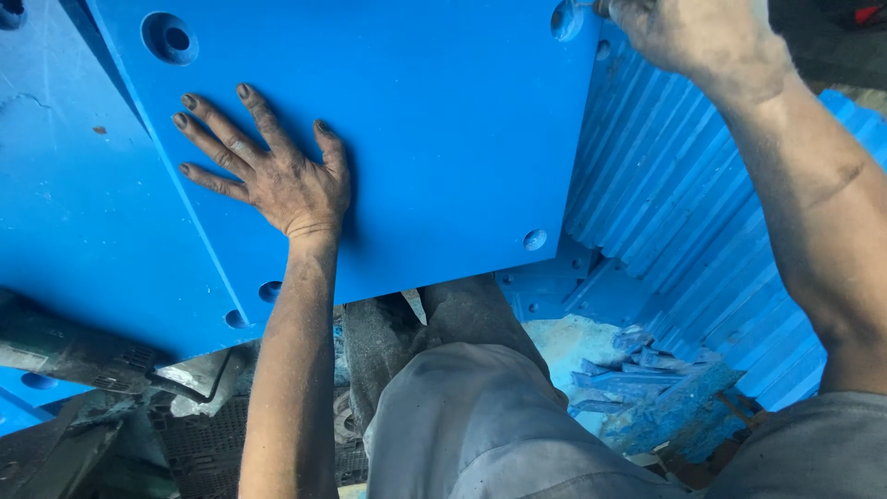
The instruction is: Grinding the edges of blue plastic plates and clearing holes using an angle grinder and a punch tool.
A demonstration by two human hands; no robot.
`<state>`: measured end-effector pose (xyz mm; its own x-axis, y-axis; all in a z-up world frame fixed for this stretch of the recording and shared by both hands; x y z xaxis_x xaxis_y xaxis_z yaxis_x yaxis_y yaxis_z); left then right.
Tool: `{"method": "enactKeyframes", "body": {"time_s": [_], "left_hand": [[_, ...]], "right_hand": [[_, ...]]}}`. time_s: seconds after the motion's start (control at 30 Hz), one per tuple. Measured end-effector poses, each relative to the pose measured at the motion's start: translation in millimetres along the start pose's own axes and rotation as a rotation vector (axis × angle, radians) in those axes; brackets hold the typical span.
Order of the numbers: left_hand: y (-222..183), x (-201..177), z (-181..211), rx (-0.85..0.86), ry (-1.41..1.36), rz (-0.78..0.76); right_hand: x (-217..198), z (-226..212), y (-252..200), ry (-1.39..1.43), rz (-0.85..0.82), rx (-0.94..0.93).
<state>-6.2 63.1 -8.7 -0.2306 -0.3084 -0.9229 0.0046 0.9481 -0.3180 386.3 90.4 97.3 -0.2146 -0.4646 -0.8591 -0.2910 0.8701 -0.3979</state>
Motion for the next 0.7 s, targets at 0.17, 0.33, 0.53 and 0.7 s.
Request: {"method": "enactKeyframes", "body": {"time_s": [0.17,0.33,0.53,0.7], "left_hand": [[-4,10,-2,-0.068,0.066,-0.267],[-6,2,7,-0.057,0.166,-0.296],[-2,62,-6,-0.091,0.165,-0.108],[-9,17,-5,-0.067,0.163,0.109]], "right_hand": [[37,-17,-107,0.326,-0.018,0.29],[89,-84,-219,0.451,0.101,0.472],[132,-123,-247,0.105,0.026,0.406],[137,-129,-222,-0.1,0.029,0.201]]}}
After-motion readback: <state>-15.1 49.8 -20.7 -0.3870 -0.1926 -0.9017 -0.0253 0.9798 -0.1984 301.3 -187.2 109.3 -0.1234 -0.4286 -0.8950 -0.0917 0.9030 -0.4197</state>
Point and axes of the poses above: each hand's wrist, its own y-axis towards the middle knuckle, its own x-axis out of the palm, z = x × y, the point moved 5 cm from there along y, towards the middle knuckle, and after that the axes turned 15 degrees about y, right-handed, at the moved point
